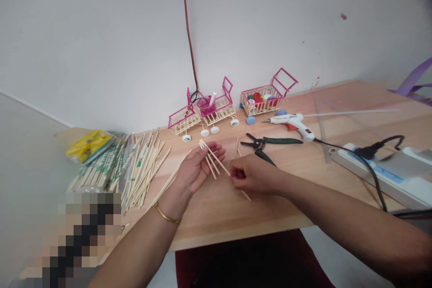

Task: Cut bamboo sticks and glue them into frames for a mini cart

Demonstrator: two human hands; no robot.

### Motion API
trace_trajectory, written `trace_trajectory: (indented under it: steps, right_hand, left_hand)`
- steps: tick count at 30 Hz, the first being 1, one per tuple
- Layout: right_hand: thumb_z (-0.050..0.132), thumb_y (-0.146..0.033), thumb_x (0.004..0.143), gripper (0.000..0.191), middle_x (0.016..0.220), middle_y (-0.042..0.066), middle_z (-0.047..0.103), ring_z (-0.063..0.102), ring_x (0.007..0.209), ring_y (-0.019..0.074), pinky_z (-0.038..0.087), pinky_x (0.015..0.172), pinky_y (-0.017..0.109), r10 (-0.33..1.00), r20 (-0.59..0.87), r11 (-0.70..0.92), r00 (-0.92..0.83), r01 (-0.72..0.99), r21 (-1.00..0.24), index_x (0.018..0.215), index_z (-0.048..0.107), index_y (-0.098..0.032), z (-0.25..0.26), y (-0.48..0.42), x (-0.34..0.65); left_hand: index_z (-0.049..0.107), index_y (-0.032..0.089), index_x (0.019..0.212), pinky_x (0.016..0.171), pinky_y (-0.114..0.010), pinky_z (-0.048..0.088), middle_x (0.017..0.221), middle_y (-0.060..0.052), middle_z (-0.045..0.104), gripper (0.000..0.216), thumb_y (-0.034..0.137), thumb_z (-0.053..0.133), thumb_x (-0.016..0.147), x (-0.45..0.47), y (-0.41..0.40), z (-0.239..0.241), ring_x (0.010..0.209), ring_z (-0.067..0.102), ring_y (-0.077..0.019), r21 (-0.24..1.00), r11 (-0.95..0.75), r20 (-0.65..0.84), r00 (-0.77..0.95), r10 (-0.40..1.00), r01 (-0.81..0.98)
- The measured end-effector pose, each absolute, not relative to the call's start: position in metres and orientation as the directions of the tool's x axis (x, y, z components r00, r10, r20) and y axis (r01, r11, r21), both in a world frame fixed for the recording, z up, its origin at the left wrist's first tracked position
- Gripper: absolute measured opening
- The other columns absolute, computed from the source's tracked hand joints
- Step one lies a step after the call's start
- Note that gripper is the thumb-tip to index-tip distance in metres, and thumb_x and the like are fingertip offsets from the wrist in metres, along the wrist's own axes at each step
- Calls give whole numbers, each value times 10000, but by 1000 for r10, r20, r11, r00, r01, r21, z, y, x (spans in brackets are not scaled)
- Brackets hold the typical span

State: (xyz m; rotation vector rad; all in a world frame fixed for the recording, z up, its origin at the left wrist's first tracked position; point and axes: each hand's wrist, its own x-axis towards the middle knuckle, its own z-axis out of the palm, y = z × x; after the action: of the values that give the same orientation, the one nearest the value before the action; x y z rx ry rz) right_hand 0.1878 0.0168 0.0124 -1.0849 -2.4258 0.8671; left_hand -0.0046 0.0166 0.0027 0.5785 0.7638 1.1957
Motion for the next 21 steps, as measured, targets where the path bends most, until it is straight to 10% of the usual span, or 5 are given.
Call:
trace_trajectory:
  steps: [6,11,21]
  right_hand:
    - [542,-199,837,72,688,-10,595,515,611,108,381,587,217,708,275,632,-650,409,-658,819,607,-172,10,20,189]
    - [488,-204,915,217,989,63,605,549,901,172,456,786,296,541,605,841,-584,381,-385,1074,633,-229,5,22,185]
    - [480,-157,944,206,956,57,636,509,978,167,425,889,337,236,625,966,-744,250,-68,1072,634,-206,5,18,181]
  left_hand:
    - [676,82,828,892,-335,564,975,-134,714,74,131,622,839,-4,16,7,954,693,-217,694,299,-240,181,954,-655]
    - [687,71,806,866,-299,568,980,-135,714,71,118,635,818,-1,14,9,948,687,-212,680,323,-229,228,946,-658]
    - [695,77,849,561,-189,535,814,-78,696,114,158,696,769,9,7,5,688,653,-126,709,432,-271,351,896,-557]
